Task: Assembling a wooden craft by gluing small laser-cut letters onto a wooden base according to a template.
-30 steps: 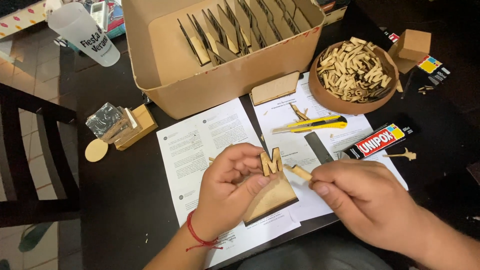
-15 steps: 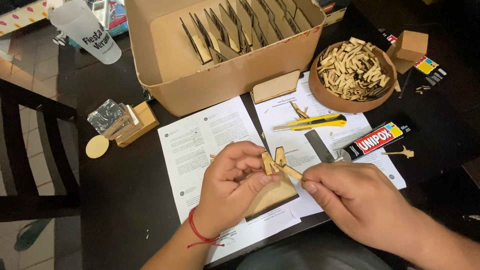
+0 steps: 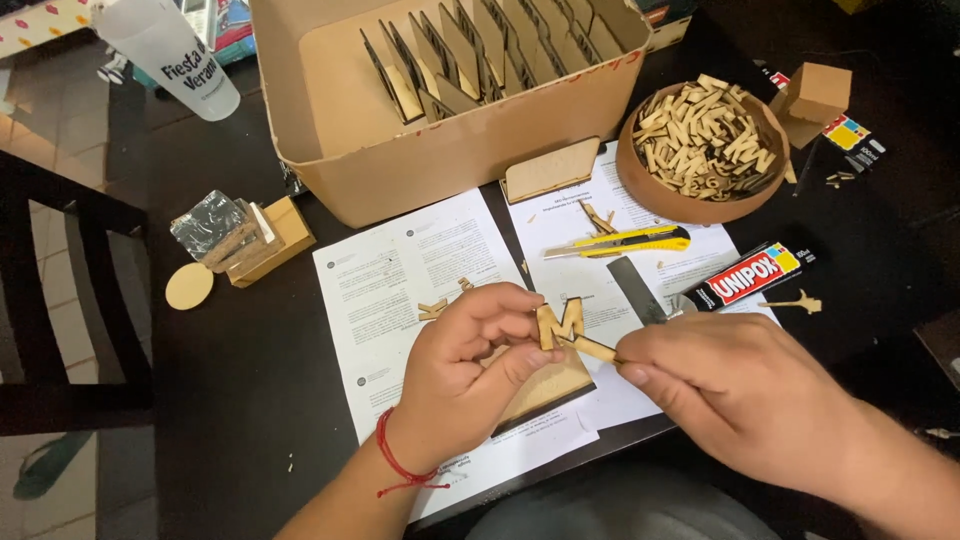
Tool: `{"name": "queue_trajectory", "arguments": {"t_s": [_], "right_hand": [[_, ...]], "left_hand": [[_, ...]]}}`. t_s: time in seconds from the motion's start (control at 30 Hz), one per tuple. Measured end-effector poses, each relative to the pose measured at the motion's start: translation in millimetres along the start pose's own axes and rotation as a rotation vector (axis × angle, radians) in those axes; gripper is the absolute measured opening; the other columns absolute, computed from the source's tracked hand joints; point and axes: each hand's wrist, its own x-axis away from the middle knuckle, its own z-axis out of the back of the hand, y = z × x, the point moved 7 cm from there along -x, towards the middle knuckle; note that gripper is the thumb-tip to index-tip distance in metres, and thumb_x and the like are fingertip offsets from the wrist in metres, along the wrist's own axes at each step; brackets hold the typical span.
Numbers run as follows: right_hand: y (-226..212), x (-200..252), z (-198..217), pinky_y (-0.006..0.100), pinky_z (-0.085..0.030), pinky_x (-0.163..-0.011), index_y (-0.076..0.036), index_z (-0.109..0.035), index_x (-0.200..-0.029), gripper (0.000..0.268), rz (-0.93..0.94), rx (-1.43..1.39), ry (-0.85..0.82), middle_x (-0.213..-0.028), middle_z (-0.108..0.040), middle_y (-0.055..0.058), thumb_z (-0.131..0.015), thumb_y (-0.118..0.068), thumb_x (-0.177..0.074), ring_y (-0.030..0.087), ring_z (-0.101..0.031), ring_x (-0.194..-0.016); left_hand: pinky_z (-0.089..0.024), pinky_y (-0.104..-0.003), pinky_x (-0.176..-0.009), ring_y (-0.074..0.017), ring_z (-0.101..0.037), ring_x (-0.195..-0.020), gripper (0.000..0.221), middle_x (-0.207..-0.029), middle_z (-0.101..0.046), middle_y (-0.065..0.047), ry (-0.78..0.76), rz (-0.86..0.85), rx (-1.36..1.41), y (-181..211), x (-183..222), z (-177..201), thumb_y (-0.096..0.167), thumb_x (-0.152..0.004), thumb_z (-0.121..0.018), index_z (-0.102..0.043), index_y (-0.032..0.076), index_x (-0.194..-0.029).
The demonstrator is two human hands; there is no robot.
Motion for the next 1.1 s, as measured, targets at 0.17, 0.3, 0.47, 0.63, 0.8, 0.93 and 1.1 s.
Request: {"name": "queue_trajectory", "arguments": {"t_s": [0.17, 0.3, 0.47, 0.63, 0.8, 0.93, 1.1], "right_hand": [[-5, -4, 2, 0.034, -0.047, -0.052, -0.015, -0.066, -0.092, 0.016, 0.006, 0.001, 0.037, -0.063, -0.061, 0.001, -0.053, -0.024, -0.096, 0.022, -0.059, -0.053], [1, 0, -7, 0.037, -0.047, -0.053, -0.018, -0.066, -0.094, 0.016, -0.013, 0.049, -0.007, -0.06, -0.062, 0.001, -0.053, -0.028, -0.096, 0.025, -0.061, -0.053], [-4, 6, 3, 0.035, -0.044, -0.05, -0.015, -0.065, -0.09, 0.017, 0.046, 0.021, 0.029, -0.059, -0.055, 0.001, -0.051, -0.024, -0.096, 0.023, -0.054, -0.05], [-2, 3, 8, 0.037, -0.044, -0.049, -0.017, -0.065, -0.091, 0.014, 0.034, 0.109, 0.041, -0.061, -0.057, 0.002, -0.054, -0.025, -0.095, 0.024, -0.056, -0.052], [-5, 4, 8, 0.038, -0.044, -0.046, -0.016, -0.065, -0.094, 0.013, 0.109, 0.084, 0.013, -0.06, -0.057, 0.0, -0.055, -0.025, -0.095, 0.024, -0.055, -0.049], [5, 2, 17, 0.034, -0.05, -0.053, -0.016, -0.066, -0.093, 0.015, 0.055, 0.101, 0.044, -0.069, -0.067, -0.003, -0.054, -0.026, -0.094, 0.02, -0.063, -0.056], [2, 3, 8, 0.038, -0.051, -0.054, -0.011, -0.065, -0.099, 0.018, 0.123, 0.044, -0.027, -0.078, -0.073, 0.001, -0.054, -0.025, -0.095, 0.026, -0.066, -0.06]], "left_hand": [[-0.061, -0.028, -0.088, -0.0201, -0.078, -0.092, 0.026, -0.099, -0.076, -0.01, -0.002, 0.009, -0.026, 1, 1, -2, 0.009, -0.094, -0.066, -0.057, 0.008, -0.118], [-0.062, -0.028, -0.085, -0.0194, -0.078, -0.091, 0.026, -0.1, -0.077, -0.011, 0.01, -0.023, -0.043, 2, -1, 1, 0.008, -0.094, -0.065, -0.056, 0.007, -0.118], [-0.06, -0.027, -0.085, -0.0181, -0.077, -0.09, 0.027, -0.098, -0.077, -0.009, 0.019, -0.003, -0.024, 4, 0, 1, 0.011, -0.094, -0.066, -0.056, 0.007, -0.119], [-0.061, -0.028, -0.089, -0.0191, -0.077, -0.094, 0.028, -0.101, -0.076, -0.009, 0.007, -0.009, -0.027, 4, 1, -1, 0.011, -0.093, -0.066, -0.057, 0.007, -0.12], [-0.062, -0.026, -0.085, -0.0177, -0.077, -0.091, 0.029, -0.099, -0.077, -0.008, 0.029, -0.012, -0.021, 3, 0, 2, 0.01, -0.093, -0.067, -0.058, 0.007, -0.12], [-0.062, -0.029, -0.086, -0.02, -0.077, -0.088, 0.028, -0.097, -0.076, -0.01, -0.004, -0.035, 0.026, 5, 2, -2, 0.009, -0.094, -0.065, -0.056, 0.005, -0.12], [-0.059, -0.027, -0.083, -0.0169, -0.074, -0.088, 0.03, -0.097, -0.076, -0.01, 0.015, -0.054, 0.076, 2, 2, 0, 0.007, -0.093, -0.067, -0.057, 0.004, -0.121]]}}
